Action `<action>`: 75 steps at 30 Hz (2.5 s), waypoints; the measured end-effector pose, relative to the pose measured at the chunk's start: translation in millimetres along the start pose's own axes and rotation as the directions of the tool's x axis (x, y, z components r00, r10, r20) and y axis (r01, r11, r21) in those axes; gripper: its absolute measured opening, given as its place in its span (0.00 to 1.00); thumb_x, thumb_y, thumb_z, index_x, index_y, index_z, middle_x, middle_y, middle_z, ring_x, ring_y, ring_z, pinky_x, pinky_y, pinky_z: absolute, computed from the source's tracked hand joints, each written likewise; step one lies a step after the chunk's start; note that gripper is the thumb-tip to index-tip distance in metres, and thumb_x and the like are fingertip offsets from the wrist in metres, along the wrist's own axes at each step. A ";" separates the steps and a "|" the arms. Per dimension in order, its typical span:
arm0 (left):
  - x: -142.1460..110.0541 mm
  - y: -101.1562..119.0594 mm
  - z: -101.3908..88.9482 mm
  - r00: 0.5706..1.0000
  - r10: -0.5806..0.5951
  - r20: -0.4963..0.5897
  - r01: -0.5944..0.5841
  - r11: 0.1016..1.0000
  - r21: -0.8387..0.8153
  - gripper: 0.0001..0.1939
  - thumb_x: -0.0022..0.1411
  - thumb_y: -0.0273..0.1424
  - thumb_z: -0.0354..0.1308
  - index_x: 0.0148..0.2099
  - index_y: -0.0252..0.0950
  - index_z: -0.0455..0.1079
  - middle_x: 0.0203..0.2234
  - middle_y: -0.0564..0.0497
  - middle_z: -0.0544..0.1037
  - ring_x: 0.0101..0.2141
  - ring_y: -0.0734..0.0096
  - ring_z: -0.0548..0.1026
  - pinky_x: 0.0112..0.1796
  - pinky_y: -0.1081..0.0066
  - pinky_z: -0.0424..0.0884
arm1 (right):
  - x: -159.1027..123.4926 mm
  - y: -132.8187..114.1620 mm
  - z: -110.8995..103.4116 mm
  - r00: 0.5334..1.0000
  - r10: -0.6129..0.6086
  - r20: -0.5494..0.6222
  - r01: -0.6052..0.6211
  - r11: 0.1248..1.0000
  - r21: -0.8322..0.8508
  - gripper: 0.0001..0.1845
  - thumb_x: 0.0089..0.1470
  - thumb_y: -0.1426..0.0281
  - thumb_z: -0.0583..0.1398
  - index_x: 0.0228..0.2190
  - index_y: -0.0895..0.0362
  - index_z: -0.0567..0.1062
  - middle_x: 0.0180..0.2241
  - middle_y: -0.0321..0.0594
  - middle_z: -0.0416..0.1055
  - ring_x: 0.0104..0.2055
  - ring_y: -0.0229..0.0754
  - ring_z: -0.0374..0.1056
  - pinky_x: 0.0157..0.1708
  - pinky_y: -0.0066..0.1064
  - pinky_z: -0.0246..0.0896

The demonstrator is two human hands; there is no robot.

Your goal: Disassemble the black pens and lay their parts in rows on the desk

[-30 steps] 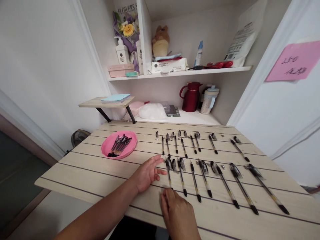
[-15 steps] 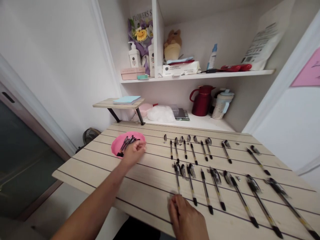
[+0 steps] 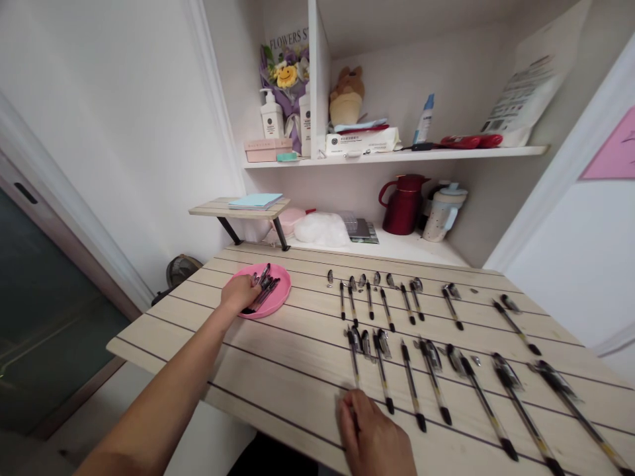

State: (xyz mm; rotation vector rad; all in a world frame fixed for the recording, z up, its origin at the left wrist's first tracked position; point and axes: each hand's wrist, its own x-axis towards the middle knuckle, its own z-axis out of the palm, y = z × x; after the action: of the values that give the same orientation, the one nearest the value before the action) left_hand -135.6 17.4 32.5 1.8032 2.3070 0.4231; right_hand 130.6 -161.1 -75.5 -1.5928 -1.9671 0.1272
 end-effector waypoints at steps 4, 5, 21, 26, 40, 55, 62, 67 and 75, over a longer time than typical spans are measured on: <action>-41.4 26.1 2.9 0.980 0.170 0.101 -0.060 0.743 -0.667 0.06 0.51 0.33 0.50 0.26 0.36 0.62 0.19 0.53 0.71 0.22 0.73 0.70 0.24 0.74 0.62 | 2.1 -2.5 -3.9 0.998 0.058 0.014 -0.059 0.991 0.121 0.10 0.54 0.64 0.49 0.27 0.53 0.67 0.19 0.34 0.69 0.20 0.38 0.67 0.20 0.26 0.56; -56.9 34.1 7.8 0.958 0.235 0.163 -0.001 0.573 -0.820 0.05 0.51 0.33 0.50 0.28 0.36 0.61 0.19 0.54 0.70 0.20 0.74 0.69 0.24 0.74 0.63 | 4.9 -3.6 -7.1 0.996 0.085 0.025 -0.088 0.979 0.183 0.11 0.53 0.64 0.49 0.26 0.53 0.67 0.19 0.34 0.69 0.20 0.38 0.66 0.21 0.27 0.56; -153.7 86.1 79.0 0.620 0.636 0.459 0.430 0.214 -0.877 0.14 0.52 0.40 0.53 0.34 0.33 0.62 0.19 0.54 0.70 0.11 0.84 0.62 0.13 0.81 0.54 | 73.2 -6.3 -39.7 0.859 0.442 0.258 -0.371 0.189 0.909 0.16 0.42 0.57 0.60 0.26 0.57 0.66 0.13 0.28 0.59 0.14 0.29 0.50 0.15 0.22 0.43; -154.2 86.6 83.2 0.584 0.627 0.516 0.495 0.230 -0.838 0.15 0.51 0.41 0.54 0.33 0.33 0.63 0.16 0.56 0.67 0.09 0.86 0.57 0.12 0.80 0.46 | 72.3 -1.7 -36.0 0.860 0.452 0.239 -0.346 0.171 0.923 0.16 0.42 0.58 0.61 0.28 0.57 0.67 0.16 0.29 0.62 0.15 0.29 0.52 0.14 0.22 0.44; -150.8 81.5 84.2 0.533 0.666 0.522 0.500 0.250 -0.829 0.22 0.52 0.45 0.52 0.43 0.33 0.63 0.16 0.57 0.68 0.09 0.85 0.57 0.12 0.81 0.49 | 78.1 5.5 -36.8 0.860 0.460 0.221 -0.344 0.203 0.917 0.19 0.42 0.57 0.60 0.31 0.59 0.69 0.19 0.33 0.64 0.16 0.30 0.54 0.14 0.23 0.46; -145.3 62.3 89.4 0.618 0.604 0.504 0.535 0.147 -0.832 0.13 0.53 0.39 0.50 0.37 0.35 0.61 0.17 0.57 0.66 0.08 0.86 0.53 0.11 0.80 0.45 | 121.1 23.3 -45.5 0.882 0.433 0.186 -0.397 0.471 0.788 0.15 0.40 0.60 0.60 0.28 0.59 0.73 0.17 0.33 0.66 0.17 0.31 0.56 0.16 0.23 0.49; -143.3 58.2 92.1 0.651 0.597 0.469 0.570 0.024 -0.821 0.14 0.54 0.40 0.50 0.37 0.36 0.60 0.17 0.58 0.66 0.08 0.85 0.53 0.11 0.80 0.45 | 157.4 16.7 -22.0 0.917 0.284 0.282 -0.371 0.867 0.334 0.12 0.42 0.65 0.58 0.30 0.58 0.72 0.19 0.35 0.69 0.19 0.35 0.63 0.20 0.26 0.52; -143.6 57.2 91.1 0.659 0.569 0.491 0.609 -0.022 -0.793 0.14 0.53 0.40 0.51 0.38 0.36 0.60 0.16 0.59 0.65 0.08 0.86 0.52 0.11 0.80 0.43 | 174.7 3.0 -6.7 0.916 0.262 0.303 -0.226 0.963 -0.150 0.10 0.41 0.69 0.57 0.29 0.57 0.73 0.28 0.42 0.73 0.31 0.41 0.68 0.26 0.27 0.54; -144.1 57.1 89.2 0.644 0.566 0.514 0.643 -0.038 -0.765 0.11 0.54 0.38 0.50 0.37 0.36 0.60 0.15 0.59 0.65 0.08 0.84 0.52 0.11 0.79 0.43 | 176.6 -2.3 4.7 0.876 0.287 0.388 -0.177 0.939 -0.294 0.12 0.40 0.73 0.57 0.32 0.59 0.73 0.34 0.49 0.72 0.38 0.48 0.67 0.30 0.32 0.56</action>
State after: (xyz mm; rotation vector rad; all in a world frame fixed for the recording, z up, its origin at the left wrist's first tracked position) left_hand -19.7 -99.6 -37.1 0.6430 0.6575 0.8076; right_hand 108.2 1.5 -10.2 -2.1157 -2.1693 0.3655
